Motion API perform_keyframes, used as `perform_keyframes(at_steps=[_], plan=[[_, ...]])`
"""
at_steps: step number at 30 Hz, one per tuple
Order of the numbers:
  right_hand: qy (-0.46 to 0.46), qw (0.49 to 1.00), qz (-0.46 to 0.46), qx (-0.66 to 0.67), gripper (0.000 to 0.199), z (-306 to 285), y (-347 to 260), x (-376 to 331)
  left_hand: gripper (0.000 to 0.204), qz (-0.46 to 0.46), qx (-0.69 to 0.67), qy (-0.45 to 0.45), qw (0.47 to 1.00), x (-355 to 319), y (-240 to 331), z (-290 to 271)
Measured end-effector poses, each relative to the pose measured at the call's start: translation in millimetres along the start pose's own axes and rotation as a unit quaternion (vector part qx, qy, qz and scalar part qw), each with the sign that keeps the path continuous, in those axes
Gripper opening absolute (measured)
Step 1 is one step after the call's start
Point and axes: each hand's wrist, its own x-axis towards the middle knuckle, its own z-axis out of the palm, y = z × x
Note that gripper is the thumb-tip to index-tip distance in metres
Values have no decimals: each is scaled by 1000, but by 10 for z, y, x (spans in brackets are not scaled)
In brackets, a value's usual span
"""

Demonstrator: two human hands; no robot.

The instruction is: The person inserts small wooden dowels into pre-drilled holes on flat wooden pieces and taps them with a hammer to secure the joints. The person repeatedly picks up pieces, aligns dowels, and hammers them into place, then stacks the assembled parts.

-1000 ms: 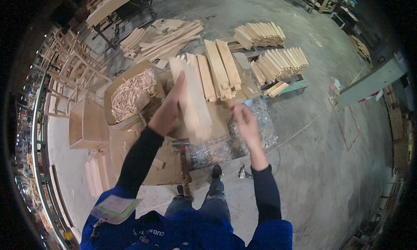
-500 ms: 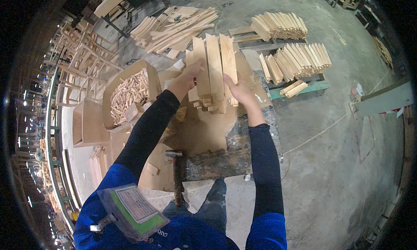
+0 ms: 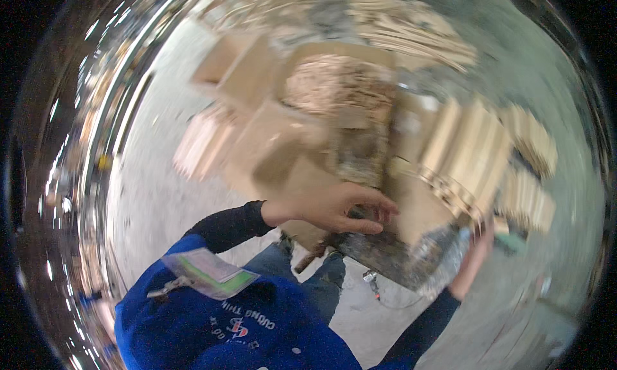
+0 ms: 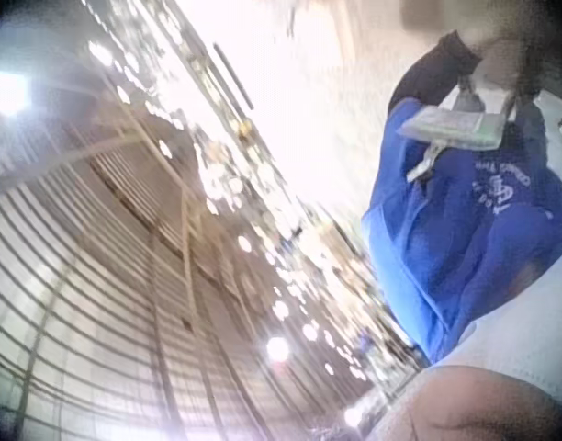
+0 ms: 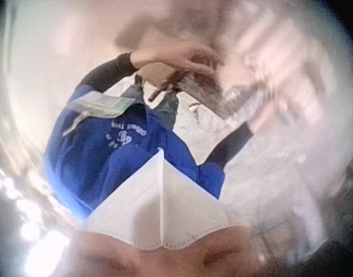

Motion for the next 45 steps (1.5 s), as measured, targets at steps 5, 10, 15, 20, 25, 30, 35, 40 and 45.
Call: perform_keyframes(at_steps=[5,10,15,20,25,30,35,40,45], plan=[[128,992,-7,7,70,-354,627,-1244,44,-96,113,280,949,-1716,-545,-858],[193,981,26,10,56,-73,1014,-2380,71,-382,394,464,695,-3396,-1665,-1864],[210,977,27,-4,51,795,935,-3231,98,-462,501,446,580,-4078,-2453,-2285],[167,985,14,-51,48,1575,877,-3710,101,-429,522,466,571,-4089,-2791,-2157],[107,988,-27,-109,41,2202,1087,-3960,97,-454,496,459,580,-4102,-2739,-2168],[12,981,-77,-176,27,2817,1603,-4073,96,-442,483,468,594,-4080,-2597,-2272],[-89,951,-95,-280,25,3440,1674,-4076,101,-472,472,425,612,-4007,-2419,-2391],[-149,926,-120,-326,24,3648,1482,-3874,100,-422,487,468,605,-3949,-2499,-2517],[-150,917,-110,-352,25,3448,1486,-3702,106,-399,531,470,581,-3882,-2847,-2825]])
